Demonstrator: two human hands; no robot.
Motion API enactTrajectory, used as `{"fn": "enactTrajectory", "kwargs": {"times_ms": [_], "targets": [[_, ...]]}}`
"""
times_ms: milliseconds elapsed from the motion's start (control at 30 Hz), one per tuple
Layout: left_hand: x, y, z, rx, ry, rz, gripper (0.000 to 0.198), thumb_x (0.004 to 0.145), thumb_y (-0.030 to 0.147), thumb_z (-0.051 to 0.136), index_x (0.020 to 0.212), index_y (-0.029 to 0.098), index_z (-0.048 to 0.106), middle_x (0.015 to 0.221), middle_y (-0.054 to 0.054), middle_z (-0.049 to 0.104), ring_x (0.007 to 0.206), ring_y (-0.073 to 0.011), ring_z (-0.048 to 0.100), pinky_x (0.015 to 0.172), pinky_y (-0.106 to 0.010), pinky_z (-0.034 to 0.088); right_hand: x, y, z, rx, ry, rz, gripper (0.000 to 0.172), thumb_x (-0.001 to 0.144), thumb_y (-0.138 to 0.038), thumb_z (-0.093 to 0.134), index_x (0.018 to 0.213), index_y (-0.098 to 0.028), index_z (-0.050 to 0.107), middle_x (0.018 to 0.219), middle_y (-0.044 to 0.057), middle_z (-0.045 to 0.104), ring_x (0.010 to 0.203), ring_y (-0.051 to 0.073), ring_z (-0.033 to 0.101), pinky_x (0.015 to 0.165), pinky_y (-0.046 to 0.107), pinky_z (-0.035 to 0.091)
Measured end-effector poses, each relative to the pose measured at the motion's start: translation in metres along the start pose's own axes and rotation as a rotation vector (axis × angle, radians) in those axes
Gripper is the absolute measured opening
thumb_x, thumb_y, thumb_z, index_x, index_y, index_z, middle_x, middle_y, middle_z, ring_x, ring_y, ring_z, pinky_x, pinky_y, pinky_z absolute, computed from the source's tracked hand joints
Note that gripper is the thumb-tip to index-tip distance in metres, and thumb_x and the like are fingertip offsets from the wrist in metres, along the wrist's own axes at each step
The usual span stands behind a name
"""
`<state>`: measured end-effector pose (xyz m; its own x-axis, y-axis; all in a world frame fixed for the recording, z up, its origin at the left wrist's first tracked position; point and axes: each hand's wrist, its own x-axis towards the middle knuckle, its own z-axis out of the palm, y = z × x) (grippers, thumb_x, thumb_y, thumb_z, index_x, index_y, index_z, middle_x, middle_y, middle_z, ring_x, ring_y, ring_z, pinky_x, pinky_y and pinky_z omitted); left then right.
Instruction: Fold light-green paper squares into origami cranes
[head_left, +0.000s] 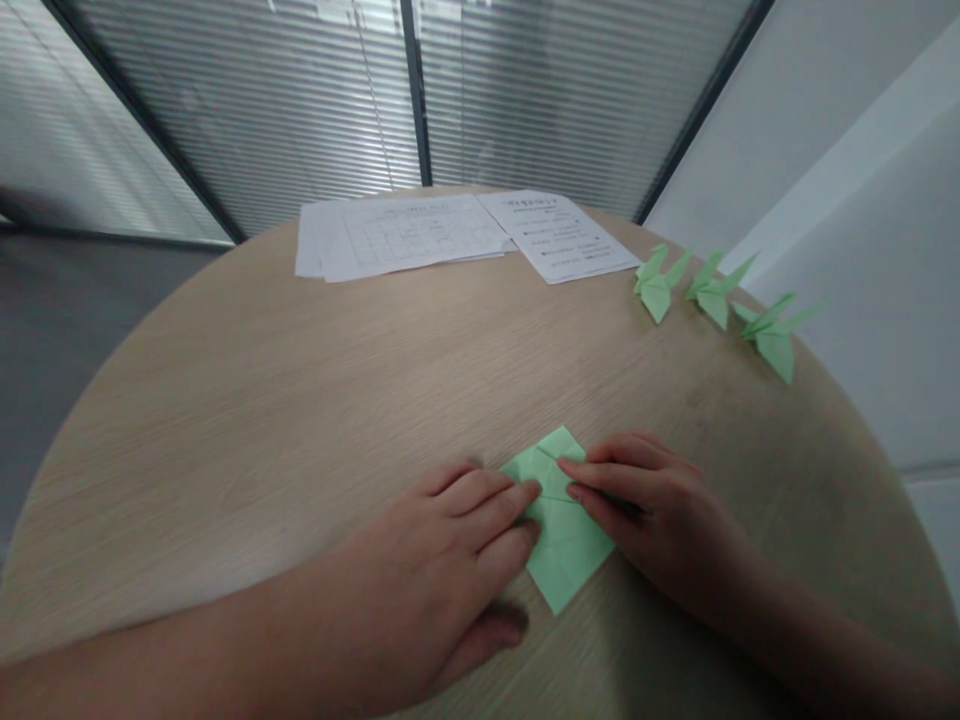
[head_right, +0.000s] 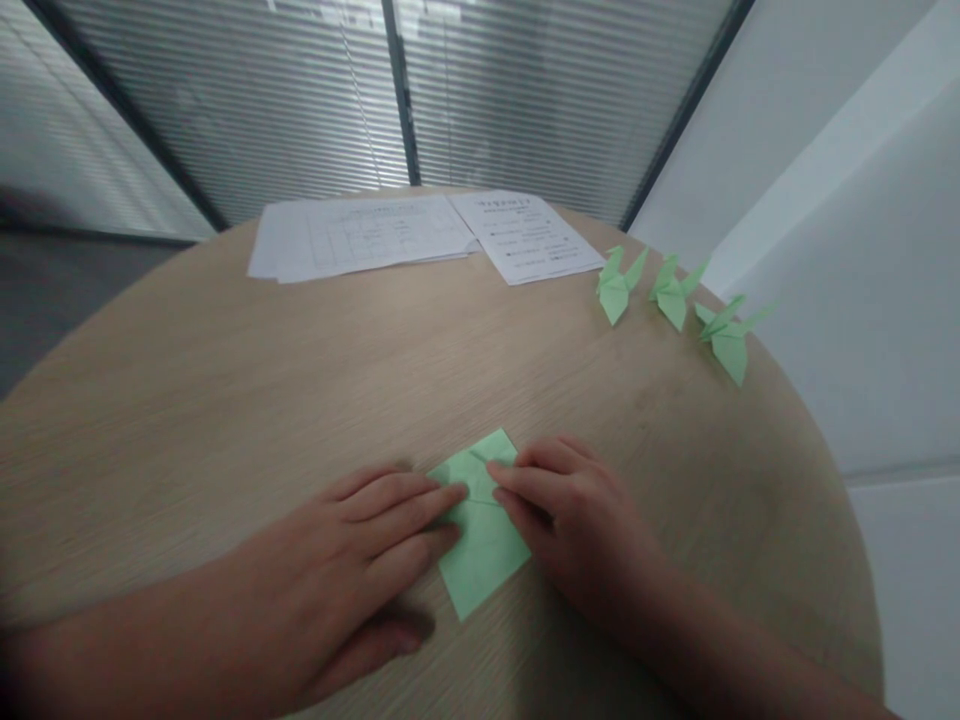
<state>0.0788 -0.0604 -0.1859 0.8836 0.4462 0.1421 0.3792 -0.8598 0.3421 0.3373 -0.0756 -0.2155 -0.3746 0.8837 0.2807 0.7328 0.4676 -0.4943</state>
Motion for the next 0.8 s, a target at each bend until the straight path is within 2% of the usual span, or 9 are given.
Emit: {"fn": "enactTrajectory", "kwargs": {"times_ms": [200, 500, 800], "targets": [[0.002, 0.001, -0.002, -0.026, -0.02, -0.016, 0.036, 0.096, 0.043, 0.062, 0.122, 0.019, 0.066, 0.133, -0.011, 0.068, 0.122, -0.0291, 0.061, 0.112, -0.045, 0.04, 0.003, -0.001, -0.001, -0.023, -0.033, -0.029, 0.029, 0.101, -0.022, 0.053, 0.12, -0.024, 0.075, 0.095, 0.007, 0.071, 0.086, 0.019, 0.065, 0.081, 0.036, 0.055], [0.002, 0.002, -0.002, -0.035, -0.024, -0.036, 0.036, 0.095, 0.041, 0.063, 0.125, 0.021, 0.065, 0.134, -0.01, 0.067, 0.122, -0.029, 0.06, 0.112, -0.045, 0.039, 0.006, -0.002, -0.002, -0.177, -0.102, -0.069, 0.029, 0.102, -0.018, 0.048, 0.11, -0.024, 0.076, 0.096, 0.008, 0.069, 0.082, 0.018, 0.064, 0.076, 0.031, 0.052], [0.001, 0.0, 0.0, -0.048, -0.006, -0.017, 0.037, 0.094, 0.041, 0.064, 0.125, 0.02, 0.065, 0.134, -0.011, 0.067, 0.123, -0.0299, 0.06, 0.112, -0.045, 0.039, 0.011, -0.01, -0.001, -0.285, -0.2, -0.076, 0.041, 0.097, -0.012, 0.05, 0.133, -0.024, 0.066, 0.099, 0.009, 0.068, 0.086, 0.021, 0.064, 0.081, 0.035, 0.054]]}}
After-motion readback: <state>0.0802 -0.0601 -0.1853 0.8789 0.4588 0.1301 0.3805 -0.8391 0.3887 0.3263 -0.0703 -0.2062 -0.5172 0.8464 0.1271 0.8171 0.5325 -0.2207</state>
